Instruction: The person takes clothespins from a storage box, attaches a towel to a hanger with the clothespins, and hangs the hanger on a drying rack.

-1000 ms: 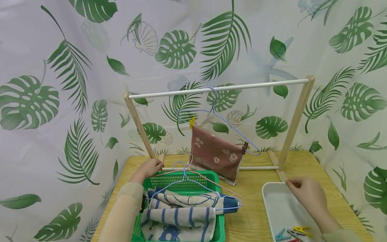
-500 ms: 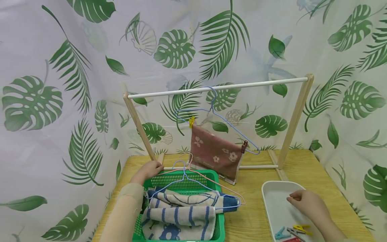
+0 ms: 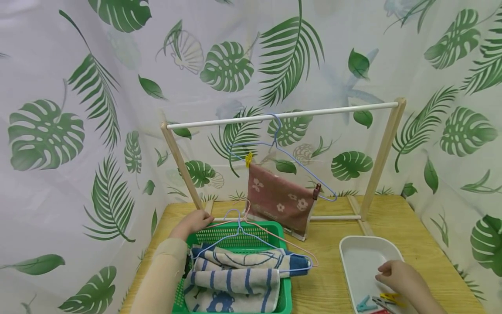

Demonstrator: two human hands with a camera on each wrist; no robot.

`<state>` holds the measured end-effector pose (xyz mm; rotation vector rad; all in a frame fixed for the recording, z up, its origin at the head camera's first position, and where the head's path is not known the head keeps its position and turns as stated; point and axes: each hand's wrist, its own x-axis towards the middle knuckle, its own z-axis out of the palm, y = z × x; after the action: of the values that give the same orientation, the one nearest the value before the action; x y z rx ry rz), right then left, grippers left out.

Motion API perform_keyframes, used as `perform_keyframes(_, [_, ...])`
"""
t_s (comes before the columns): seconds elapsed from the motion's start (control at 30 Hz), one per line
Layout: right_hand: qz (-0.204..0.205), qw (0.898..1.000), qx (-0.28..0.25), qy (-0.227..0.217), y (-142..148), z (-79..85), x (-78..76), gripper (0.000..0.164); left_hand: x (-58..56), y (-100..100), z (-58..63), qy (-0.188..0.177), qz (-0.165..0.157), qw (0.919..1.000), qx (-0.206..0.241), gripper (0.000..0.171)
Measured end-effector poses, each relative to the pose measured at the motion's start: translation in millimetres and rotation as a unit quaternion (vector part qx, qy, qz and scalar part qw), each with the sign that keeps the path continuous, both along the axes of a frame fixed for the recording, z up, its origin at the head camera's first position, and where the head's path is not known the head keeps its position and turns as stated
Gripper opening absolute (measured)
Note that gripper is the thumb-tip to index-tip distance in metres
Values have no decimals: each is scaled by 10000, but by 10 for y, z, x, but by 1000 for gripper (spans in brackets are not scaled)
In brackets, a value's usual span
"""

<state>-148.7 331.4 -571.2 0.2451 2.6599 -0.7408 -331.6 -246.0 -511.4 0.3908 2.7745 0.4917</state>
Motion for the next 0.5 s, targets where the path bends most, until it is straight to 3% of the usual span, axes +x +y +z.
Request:
perform_keyframes(0.17, [-53,9996,-152,-242,-14,-70,26,34,-3,-3,-10,-105,21,9999,56,40])
perform_keyframes(0.5, [311,9995,-99,13,-81,-179,105,28,1,-10,-27,-124,159,9996,176,41])
